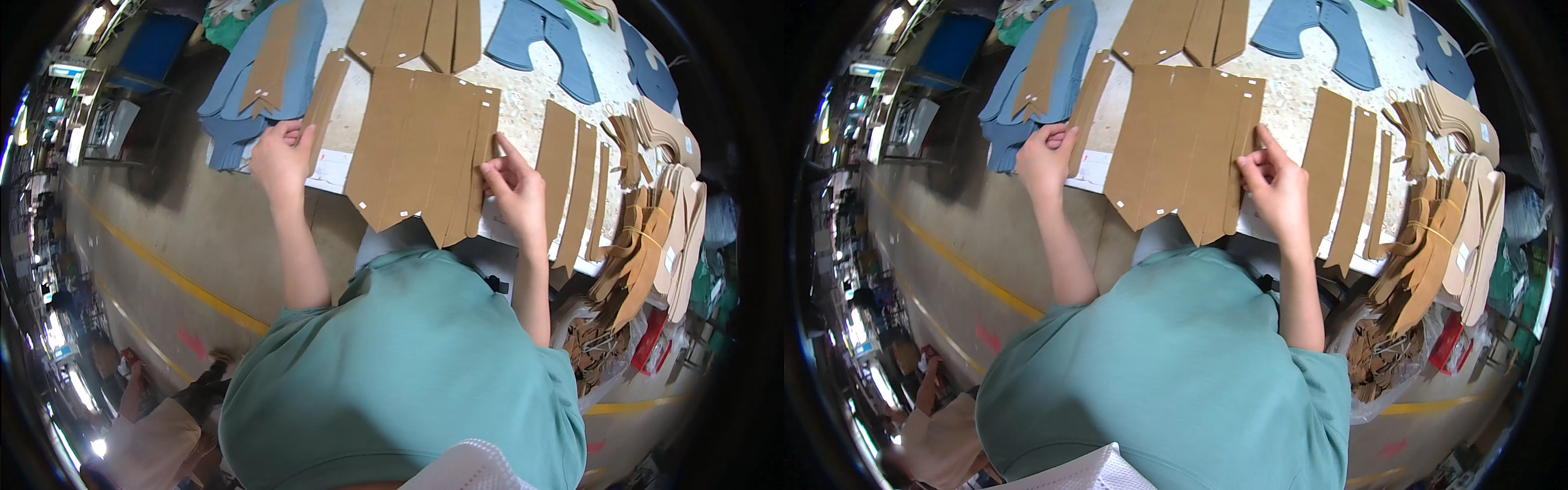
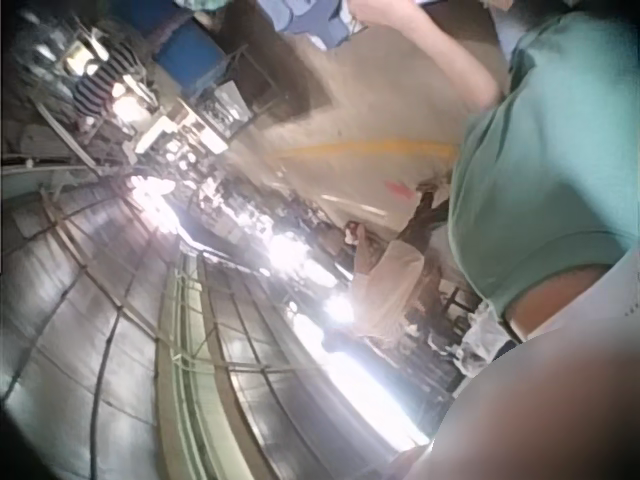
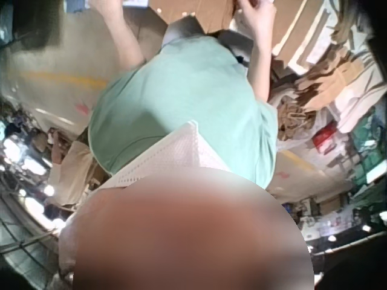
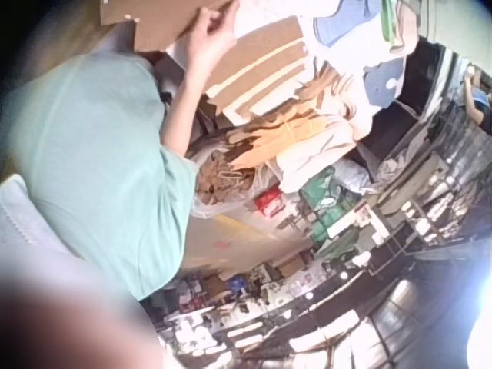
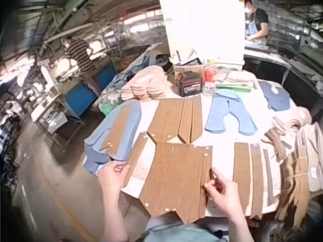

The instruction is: The person repeatedly picks up, separates, and restacks brown cardboard pieces on a worktable. They handle the pieces one at a time, aligning edges and occasionally moving them between piles. The task continues without a visible final destination or completed assembly.

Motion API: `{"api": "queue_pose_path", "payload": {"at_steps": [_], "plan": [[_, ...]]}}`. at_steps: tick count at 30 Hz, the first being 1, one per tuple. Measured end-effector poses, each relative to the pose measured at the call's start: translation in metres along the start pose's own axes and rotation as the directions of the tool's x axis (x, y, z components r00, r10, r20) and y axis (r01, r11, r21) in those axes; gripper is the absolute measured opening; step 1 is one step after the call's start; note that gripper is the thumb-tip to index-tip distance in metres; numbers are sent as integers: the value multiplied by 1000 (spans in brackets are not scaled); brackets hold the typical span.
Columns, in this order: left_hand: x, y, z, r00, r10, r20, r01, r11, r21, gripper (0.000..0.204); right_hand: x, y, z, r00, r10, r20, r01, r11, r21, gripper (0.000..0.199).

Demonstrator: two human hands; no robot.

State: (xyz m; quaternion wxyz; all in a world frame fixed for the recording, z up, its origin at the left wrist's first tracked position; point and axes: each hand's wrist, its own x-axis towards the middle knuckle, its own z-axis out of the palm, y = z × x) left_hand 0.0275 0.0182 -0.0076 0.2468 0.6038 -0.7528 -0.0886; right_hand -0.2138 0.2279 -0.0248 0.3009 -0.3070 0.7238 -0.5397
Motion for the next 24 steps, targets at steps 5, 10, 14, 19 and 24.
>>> {"api": "queue_pose_path", "payload": {"at_steps": [5, 10, 14, 19, 24], "plan": [[1, -4, 2, 996, 49, -68, -50, 999, -5, 21, -13, 0, -2, 999, -46, -27, 43, 994, -100, 53], [14, -2, -11, 969, 6, 249, 154, 772, -617, 18, -17, -4, -3, 998, -60, -11, 59, 995, -82, 49], [9, 13, -40, 918, 254, 305, 249, 228, -941, 21, -17, -3, -3, 997, -79, 12, 79, 990, -116, 44], [4, 58, -41, 841, 451, 298, 215, 226, -950, 23, -18, -3, 4, 980, -200, 7, 199, 970, -142, 35], [-33, 80, -25, 777, 577, 252, 169, 194, -966, 27, -22, -4, 6, 971, -236, -28, 226, 954, -197, 28]]}}
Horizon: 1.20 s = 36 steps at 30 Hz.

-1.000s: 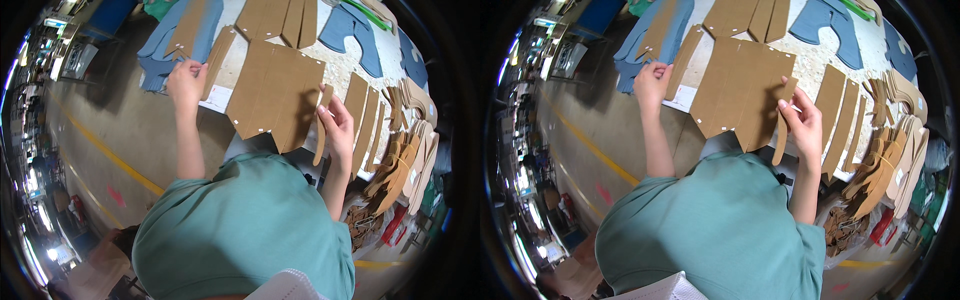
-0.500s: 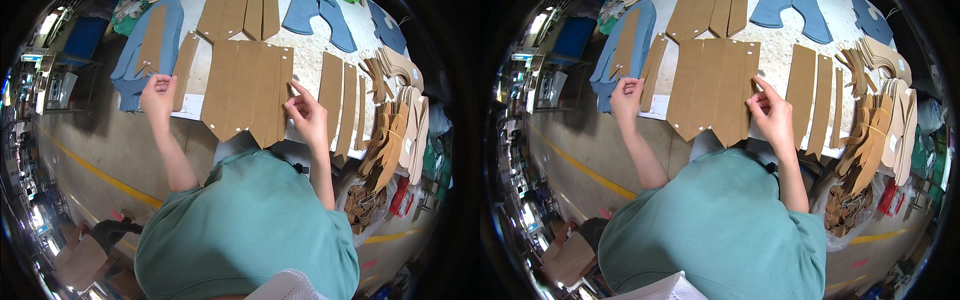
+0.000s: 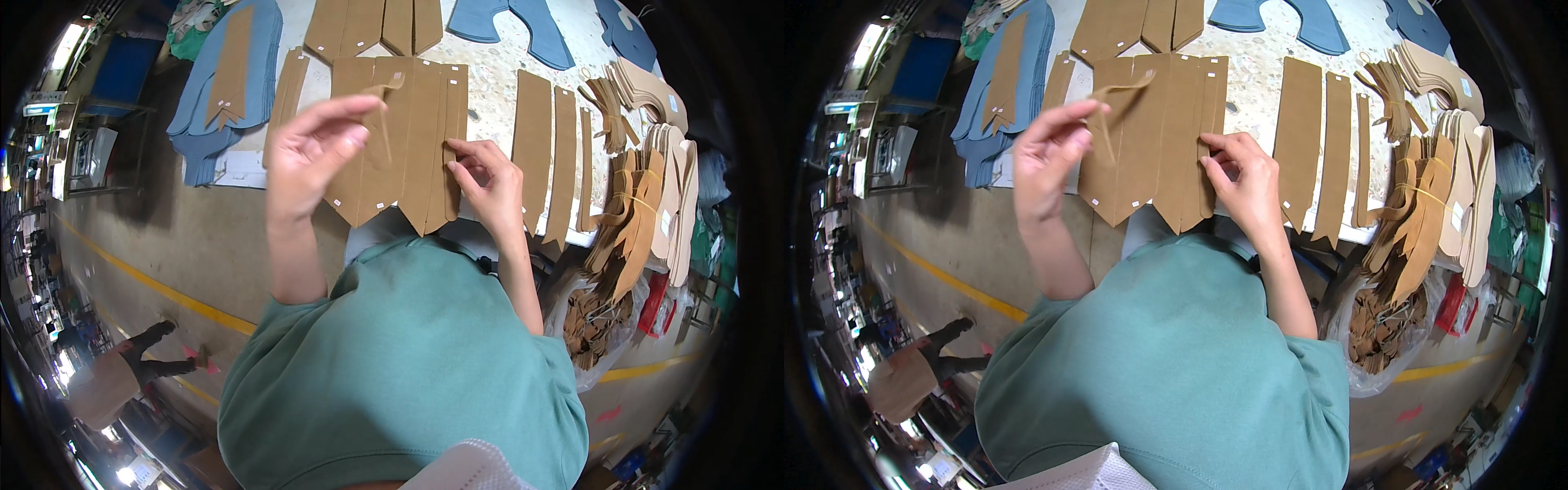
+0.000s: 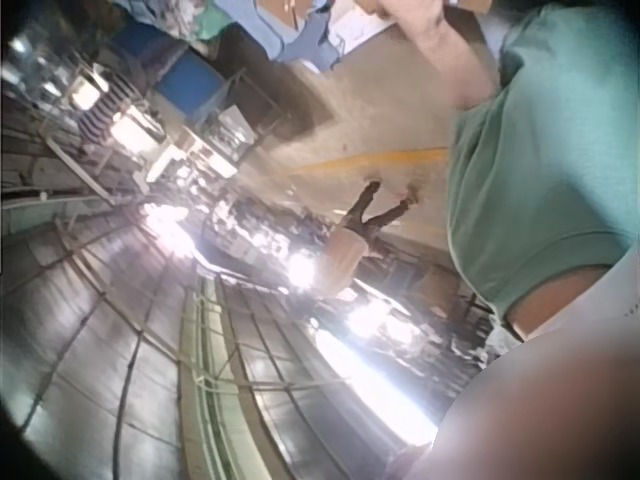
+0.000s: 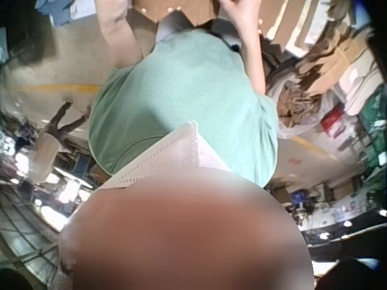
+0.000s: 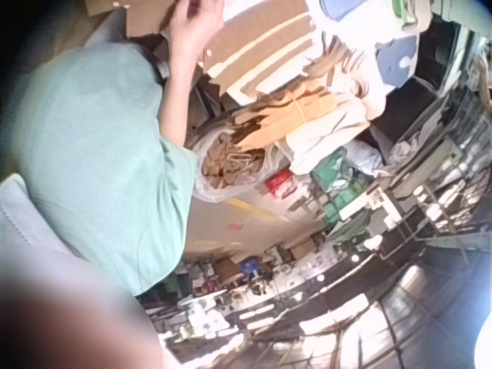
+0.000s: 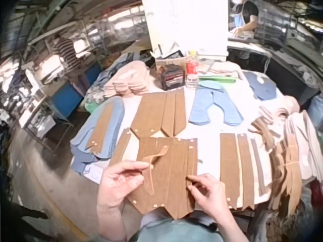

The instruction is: The person repeatedly picks up, separates, and restacks brown cardboard pieces on a worktable. They handle the pieces one at a time, aligning edges and occasionally moving them between piles. The task continues without a visible final destination or completed assembly.

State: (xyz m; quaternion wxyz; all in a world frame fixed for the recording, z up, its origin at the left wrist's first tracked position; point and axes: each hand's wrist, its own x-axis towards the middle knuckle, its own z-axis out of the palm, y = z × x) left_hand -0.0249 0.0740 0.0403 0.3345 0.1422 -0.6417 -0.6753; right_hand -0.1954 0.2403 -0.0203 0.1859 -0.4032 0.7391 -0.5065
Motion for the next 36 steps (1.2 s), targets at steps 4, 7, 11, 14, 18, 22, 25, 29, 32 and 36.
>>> {"api": "queue_pose_path", "payload": {"at_steps": [4, 7, 11, 14, 18, 22, 25, 29, 32, 36], "plan": [[-22, -24, 19, 924, -361, 129, 365, 931, -10, 29, 2, 0, 0, 1000, -13, 2, 13, 1000, 5, 26], [-34, -34, 25, 825, -546, 144, 522, 835, 172, 29, 3, 1, 0, 1000, -30, 2, 30, 999, -24, 26], [-34, -27, 19, 793, -580, 186, 531, 808, 255, 25, 2, -2, -3, 998, -13, 54, 14, 1000, -7, 25], [-10, -18, 3, 870, -487, 75, 401, 788, 467, 16, 6, -7, -15, 991, 20, 129, -15, 999, -41, 24], [51, -22, -10, 978, -143, 153, -25, 644, 765, 16, 31, -19, -38, 996, -38, 86, 56, 975, -216, 23], [102, -43, -1, 962, -158, 222, -126, 463, 877, 22, 64, -31, -60, 979, -163, 126, 200, 895, -398, 21], [114, -63, 9, 936, -243, 256, -129, 440, 889, 24, 95, -28, -56, 936, -299, 184, 350, 831, -432, 19], [118, -75, 8, 912, -334, 237, -49, 487, 872, 23, 126, -8, -32, 952, -46, 302, 190, 864, -466, 22], [113, -77, 5, 906, -365, 214, 76, 638, 767, 20, 130, 8, -19, 940, 14, 340, 145, 888, -437, 24], [114, -71, 8, 910, -371, 186, 262, 862, 434, 16, 129, 9, -19, 910, 52, 411, 4, 991, -136, 24]]}}
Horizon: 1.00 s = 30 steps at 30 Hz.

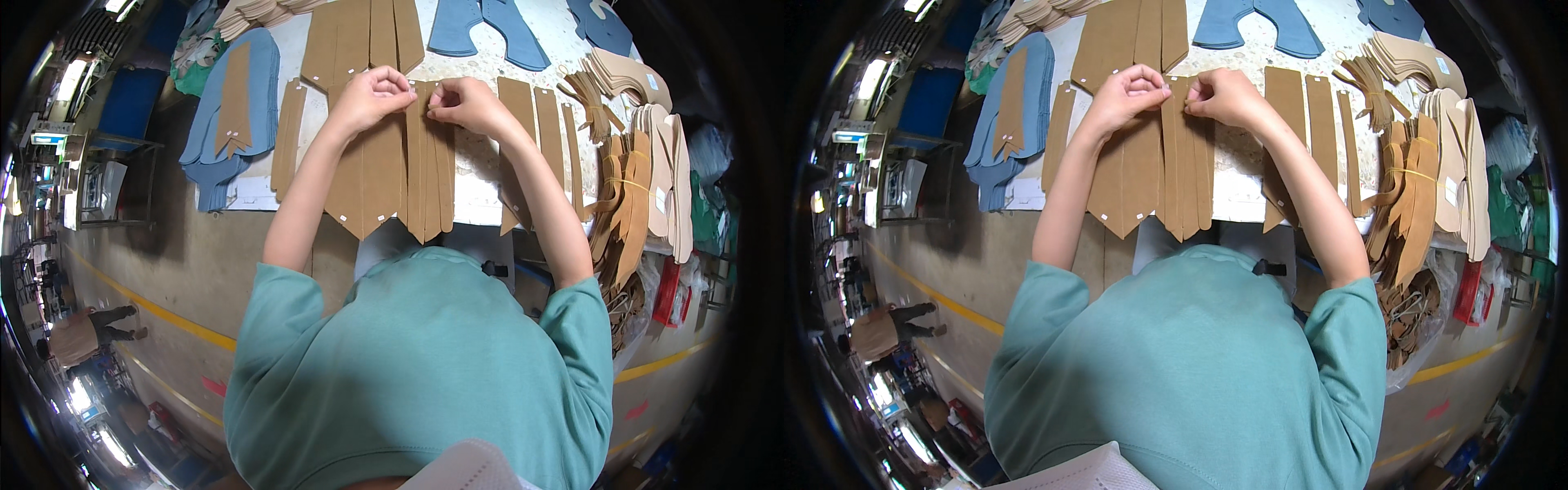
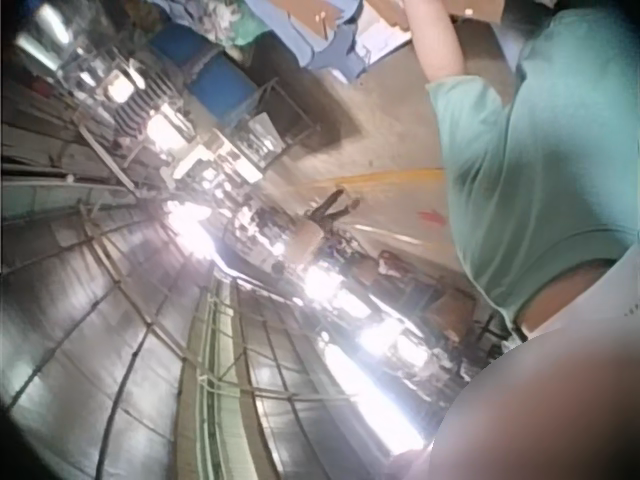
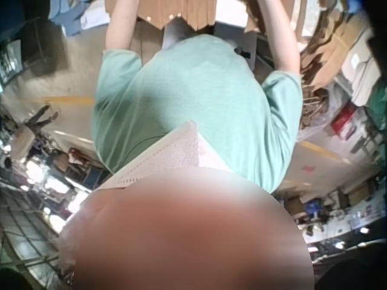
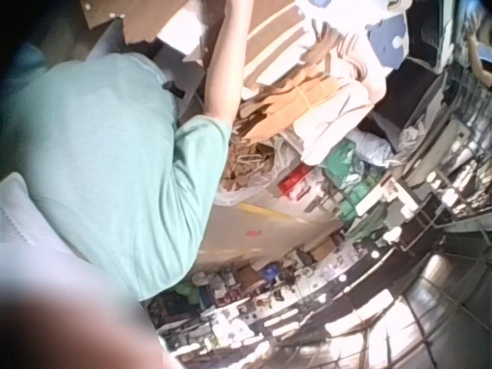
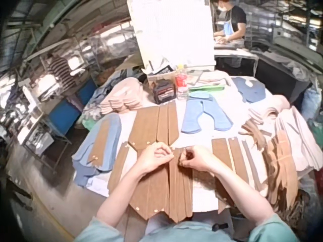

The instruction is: The person repeatedly picks up, separates, and restacks brown cardboard pieces on a worktable. They handle the pieces one at a time, aligning edges and occasionally moving them between piles. The task continues without a visible final destination or completed assembly.

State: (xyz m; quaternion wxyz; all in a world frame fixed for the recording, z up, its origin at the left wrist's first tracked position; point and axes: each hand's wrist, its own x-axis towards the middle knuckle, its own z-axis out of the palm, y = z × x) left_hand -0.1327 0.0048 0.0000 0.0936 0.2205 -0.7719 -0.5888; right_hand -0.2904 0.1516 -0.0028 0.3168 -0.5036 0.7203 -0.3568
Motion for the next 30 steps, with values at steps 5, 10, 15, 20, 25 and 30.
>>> {"api": "queue_pose_path", "payload": {"at_steps": [5, 10, 15, 20, 25, 30], "plan": [[-10, 29, 5, 980, 131, -152, -165, 956, -241, 18, -21, -26, -15, 972, -207, -110, 234, 816, 528, 29], [-19, 59, 15, 938, 262, -228, -314, 920, -234, 17, -33, -50, -16, 898, -217, -383, 352, 875, 331, 42], [-21, 76, 22, 908, 319, -272, -362, 923, -126, 14, -38, -55, -21, 838, -242, -490, 405, 876, 261, 37], [-22, 90, 27, 887, 394, -240, -405, 914, 8, 12, -46, -61, -27, 815, -228, -532, 390, 896, 213, 27], [-17, 120, 37, 848, 515, -123, -526, 846, -83, 31, -80, -81, -45, 660, -395, -639, 448, 890, -87, 11], [-14, 152, 75, 776, 491, 395, -252, 816, -520, 48, -139, -110, -92, 619, -577, -533, 428, 817, -386, 13]]}}
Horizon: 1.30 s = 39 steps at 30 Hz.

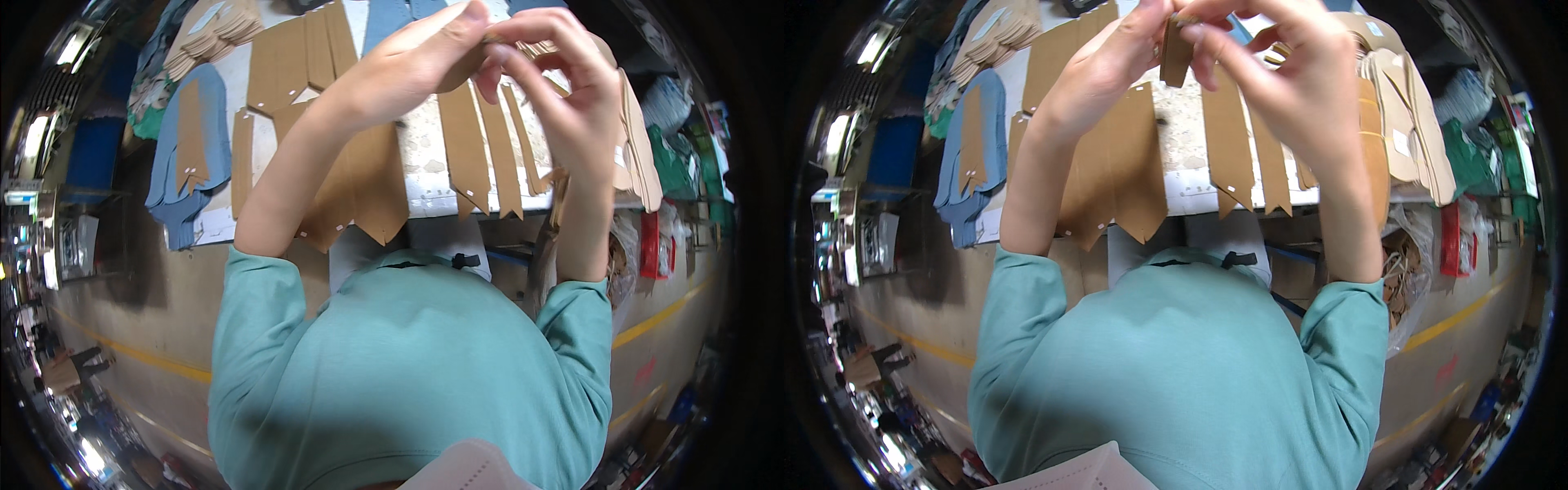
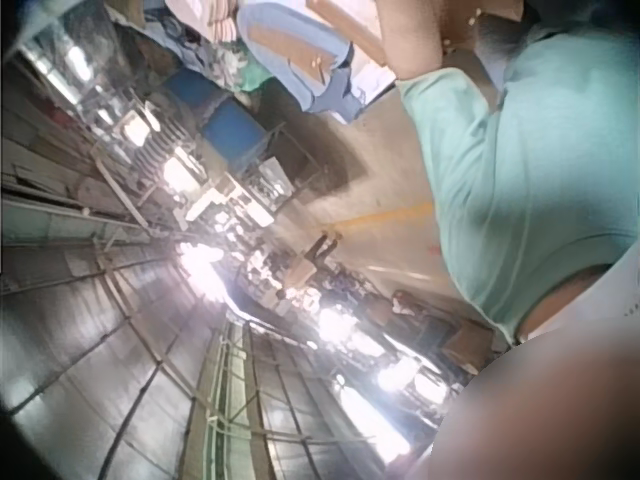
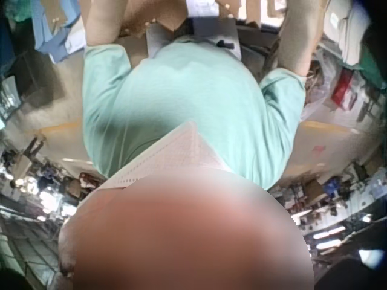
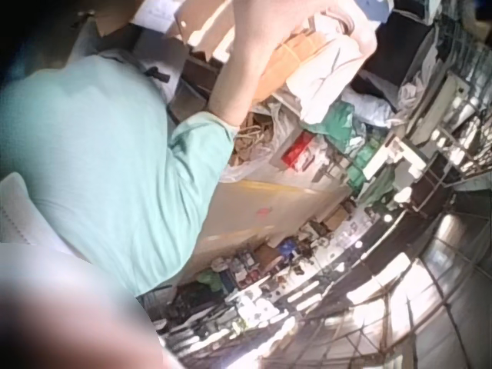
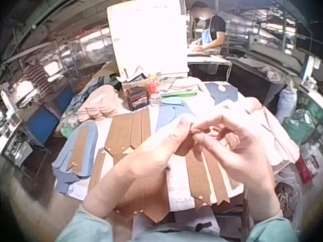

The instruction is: The person repeatedly picks up, separates, and restacks brown cardboard pieces on a worktable. They handle the pieces one at a time, aligning edges and occasionally moving them between piles. The task continues without a visible final destination or completed assembly.

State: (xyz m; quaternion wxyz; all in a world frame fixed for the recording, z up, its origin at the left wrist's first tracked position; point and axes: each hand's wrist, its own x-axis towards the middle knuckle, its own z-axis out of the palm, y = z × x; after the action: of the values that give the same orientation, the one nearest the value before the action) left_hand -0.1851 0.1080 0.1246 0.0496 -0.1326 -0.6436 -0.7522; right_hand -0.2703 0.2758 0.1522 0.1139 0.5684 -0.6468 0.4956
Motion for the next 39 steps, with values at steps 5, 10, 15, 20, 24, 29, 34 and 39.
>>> {"api": "queue_pose_path", "payload": {"at_steps": [5, 10, 15, 20, 24, 29, 34, 39], "plan": [[29, -18, 41, 979, 202, -14, -191, 946, 263, 49, 0, -21, -51, 986, 78, -148, -103, 981, -167, 8], [27, -69, 73, 993, 115, 3, -115, 992, 51, 39, 10, 13, -94, 968, 213, -132, -220, 974, -45, 7], [30, -120, 95, 987, -161, -24, 156, 975, -159, 38, 24, 104, -91, 744, 627, 232, -618, 777, -119, 11], [34, -153, 106, 829, -547, 119, 559, 798, -226, 39, 4, 200, -41, 610, 671, 421, -626, 734, -263, 13], [33, -168, 107, 755, -646, 109, 646, 705, -294, 40, -21, 234, -21, 485, 738, 469, -716, 643, -271, 9], [31, -174, 111, 704, -700, 123, 697, 645, -314, 40, -34, 243, -13, 454, 783, 426, -690, 611, -388, 8], [14, -150, 110, 689, -665, 290, 723, 661, -200, 38, -34, 239, -11, 573, 713, 404, -568, 701, -431, 14], [-36, -100, 94, 689, -574, 442, 687, 711, -150, 31, -35, 228, -7, 625, 682, 380, -434, 708, -557, 27]]}}
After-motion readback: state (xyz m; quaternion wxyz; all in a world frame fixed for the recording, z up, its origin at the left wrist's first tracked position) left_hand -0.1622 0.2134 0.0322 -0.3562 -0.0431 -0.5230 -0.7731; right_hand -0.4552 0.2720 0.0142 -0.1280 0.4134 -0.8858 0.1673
